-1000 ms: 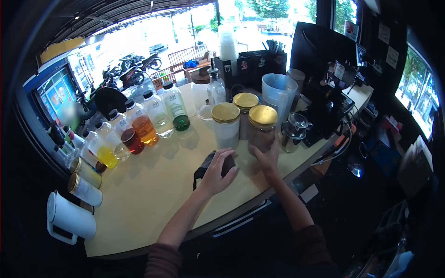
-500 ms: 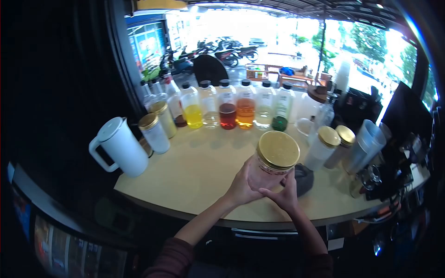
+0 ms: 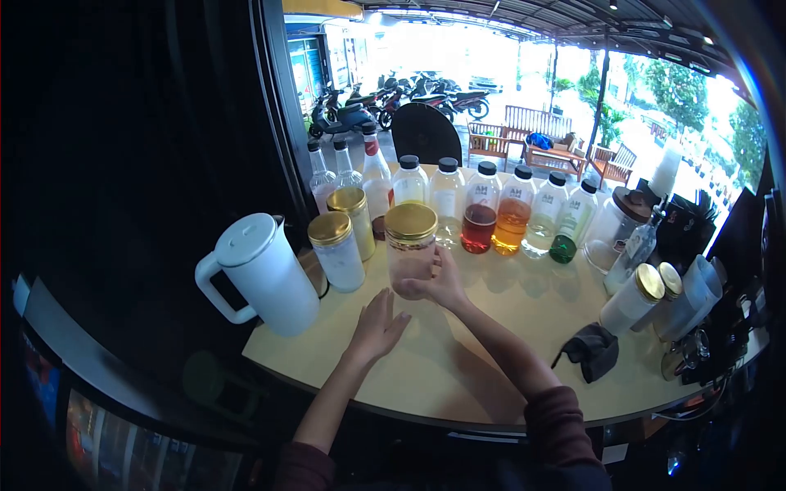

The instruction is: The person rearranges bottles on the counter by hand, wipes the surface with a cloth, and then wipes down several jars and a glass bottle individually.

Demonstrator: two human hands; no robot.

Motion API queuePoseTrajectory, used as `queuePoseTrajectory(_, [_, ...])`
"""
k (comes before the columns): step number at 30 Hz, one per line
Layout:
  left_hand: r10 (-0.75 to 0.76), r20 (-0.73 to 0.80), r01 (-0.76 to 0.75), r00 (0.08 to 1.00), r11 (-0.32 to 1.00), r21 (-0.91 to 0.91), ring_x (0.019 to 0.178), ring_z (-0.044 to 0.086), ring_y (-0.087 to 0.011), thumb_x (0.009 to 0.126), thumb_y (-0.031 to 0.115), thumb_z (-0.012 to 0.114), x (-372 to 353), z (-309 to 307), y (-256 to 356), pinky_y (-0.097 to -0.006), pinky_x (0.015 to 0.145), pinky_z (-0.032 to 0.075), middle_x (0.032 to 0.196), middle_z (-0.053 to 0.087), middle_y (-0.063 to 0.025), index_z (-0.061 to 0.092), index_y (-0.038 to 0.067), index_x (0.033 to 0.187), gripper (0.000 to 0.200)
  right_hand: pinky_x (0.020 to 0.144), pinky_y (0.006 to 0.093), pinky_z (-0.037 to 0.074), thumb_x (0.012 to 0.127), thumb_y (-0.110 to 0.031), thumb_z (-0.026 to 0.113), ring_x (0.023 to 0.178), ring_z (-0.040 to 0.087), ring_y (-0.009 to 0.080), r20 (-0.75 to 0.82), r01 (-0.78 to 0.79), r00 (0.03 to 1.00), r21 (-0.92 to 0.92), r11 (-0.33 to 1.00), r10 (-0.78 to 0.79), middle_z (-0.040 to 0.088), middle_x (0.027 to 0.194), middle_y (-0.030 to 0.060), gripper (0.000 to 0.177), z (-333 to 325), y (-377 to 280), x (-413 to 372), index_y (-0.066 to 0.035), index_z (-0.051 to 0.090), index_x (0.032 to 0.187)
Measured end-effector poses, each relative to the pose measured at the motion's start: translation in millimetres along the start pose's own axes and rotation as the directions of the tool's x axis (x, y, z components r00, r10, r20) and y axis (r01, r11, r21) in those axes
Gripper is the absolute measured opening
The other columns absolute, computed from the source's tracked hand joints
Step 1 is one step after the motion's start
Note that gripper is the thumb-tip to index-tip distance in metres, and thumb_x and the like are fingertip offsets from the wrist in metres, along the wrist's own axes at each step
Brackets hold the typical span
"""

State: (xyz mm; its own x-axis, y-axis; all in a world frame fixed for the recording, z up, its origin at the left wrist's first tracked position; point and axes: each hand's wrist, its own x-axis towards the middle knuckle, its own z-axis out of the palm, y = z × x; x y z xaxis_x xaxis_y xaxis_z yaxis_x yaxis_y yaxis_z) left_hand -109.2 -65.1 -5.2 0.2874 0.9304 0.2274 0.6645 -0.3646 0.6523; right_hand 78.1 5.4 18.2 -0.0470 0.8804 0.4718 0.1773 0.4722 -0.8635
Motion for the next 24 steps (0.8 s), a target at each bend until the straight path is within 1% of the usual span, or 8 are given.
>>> queuePoseTrajectory(1, [0.005, 0.003, -0.005, 1.0, 1.0, 0.0, 0.137, 0.028, -0.0386, 0.091, 0.045, 0.052, 5, -2, -11, -0.0518, 0.111, 0.021, 0.144, 0.029, -0.0294, 0.024, -0.009, 0.14, 0.078, 0.093, 0.0374, 0.048, 0.056, -0.028, 0.089, 0.11, 0.054, 0.0277, -0.028, -0.012, 1.0, -0.066, 0.998, 0.01, 0.05, 0.12, 0.0158, 0.093, 11, 7, 12, 0.004, 0.041, 0.129])
queuePoseTrajectory(2, [-0.017, 0.065, 0.01, 0.998, 0.994, 0.106, 0.137, 0.027, -0.0397, 0.092, 0.046, 0.05, 9, -2, -20, -0.0519, 0.111, 0.02, 0.144, 0.03, -0.0293, 0.027, -0.009, 0.139, 0.076, 0.093, 0.037, 0.047, 0.055, -0.028, 0.089, 0.111, 0.054, 0.0282, -0.056, -0.029, 0.998, -0.133, 0.991, 0.021, 0.05, 0.12, 0.0163, 0.094, 22, 15, 22, 0.003, 0.041, 0.129])
queuePoseTrajectory(3, [-0.045, 0.124, 0.018, 0.991, 0.977, 0.211, 0.137, 0.025, -0.0409, 0.093, 0.047, 0.048, 12, -6, -22, -0.052, 0.112, 0.019, 0.143, 0.031, -0.0292, 0.03, -0.009, 0.138, 0.074, 0.092, 0.0375, 0.047, 0.055, -0.029, 0.088, 0.111, 0.054, 0.0286, -0.081, -0.075, 0.995, -0.134, 0.988, 0.065, 0.049, 0.122, 0.017, 0.094, 32, 20, 31, 0.004, 0.04, 0.129])
queuePoseTrajectory(6, [-0.039, 0.173, -0.011, 0.984, 0.96, 0.281, 0.138, 0.026, -0.0375, 0.095, 0.048, 0.043, 14, -11, -22, -0.0564, 0.11, 0.019, 0.146, 0.031, -0.0249, 0.032, -0.007, 0.138, 0.07, 0.092, 0.0384, 0.047, 0.056, -0.029, 0.088, 0.11, 0.054, 0.0292, -0.132, -0.109, 0.987, -0.163, 0.981, 0.088, 0.047, 0.123, 0.0178, 0.094, 52, 32, 48, 0.004, 0.04, 0.13])
queuePoseTrajectory(13, [0.01, 0.159, -0.051, 0.987, 0.965, 0.258, 0.138, 0.025, -0.0381, 0.093, 0.052, 0.044, 13, -7, -32, -0.0541, 0.112, 0.017, 0.147, 0.029, -0.0252, 0.036, -0.007, 0.137, 0.074, 0.091, 0.0384, 0.047, 0.056, -0.029, 0.088, 0.111, 0.053, 0.0314, -0.146, -0.113, 0.985, -0.183, 0.977, 0.087, 0.046, 0.123, 0.0211, 0.096, 73, 50, 63, 0.006, 0.038, 0.13])
queuePoseTrajectory(15, [0.038, 0.126, -0.07, 0.991, 0.964, 0.255, 0.138, 0.026, -0.0377, 0.094, 0.051, 0.044, 12, -4, -35, -0.054, 0.112, 0.018, 0.146, 0.031, -0.0247, 0.037, -0.007, 0.136, 0.072, 0.092, 0.039, 0.046, 0.058, -0.031, 0.087, 0.112, 0.051, 0.0328, -0.186, -0.065, 0.982, -0.122, 0.99, 0.042, 0.045, 0.123, 0.0217, 0.097, 76, 53, 64, 0.006, 0.034, 0.13])
queuePoseTrajectory(19, [0.049, 0.108, -0.073, 0.993, 0.969, 0.237, 0.138, 0.027, -0.0376, 0.094, 0.049, 0.045, 13, 1, -41, -0.0541, 0.111, 0.018, 0.146, 0.031, -0.0244, 0.038, -0.006, 0.136, 0.07, 0.094, 0.0401, 0.043, 0.061, -0.032, 0.086, 0.114, 0.048, 0.0337, -0.231, -0.084, 0.971, -0.124, 0.989, 0.054, 0.042, 0.124, 0.0218, 0.096, 76, 57, 63, 0.004, 0.029, 0.129])
queuePoseTrajectory(24, [0.06, 0.086, -0.079, 0.994, 0.967, 0.241, 0.137, 0.029, -0.0374, 0.094, 0.046, 0.046, 12, 4, -46, -0.0538, 0.111, 0.019, 0.145, 0.033, -0.0234, 0.039, -0.004, 0.136, 0.066, 0.095, 0.0421, 0.042, 0.066, -0.032, 0.084, 0.117, 0.044, 0.0354, -0.197, -0.061, 0.98, -0.256, 0.965, 0.009, 0.038, 0.126, 0.0218, 0.092, 74, 59, 61, 0.001, 0.026, 0.129])
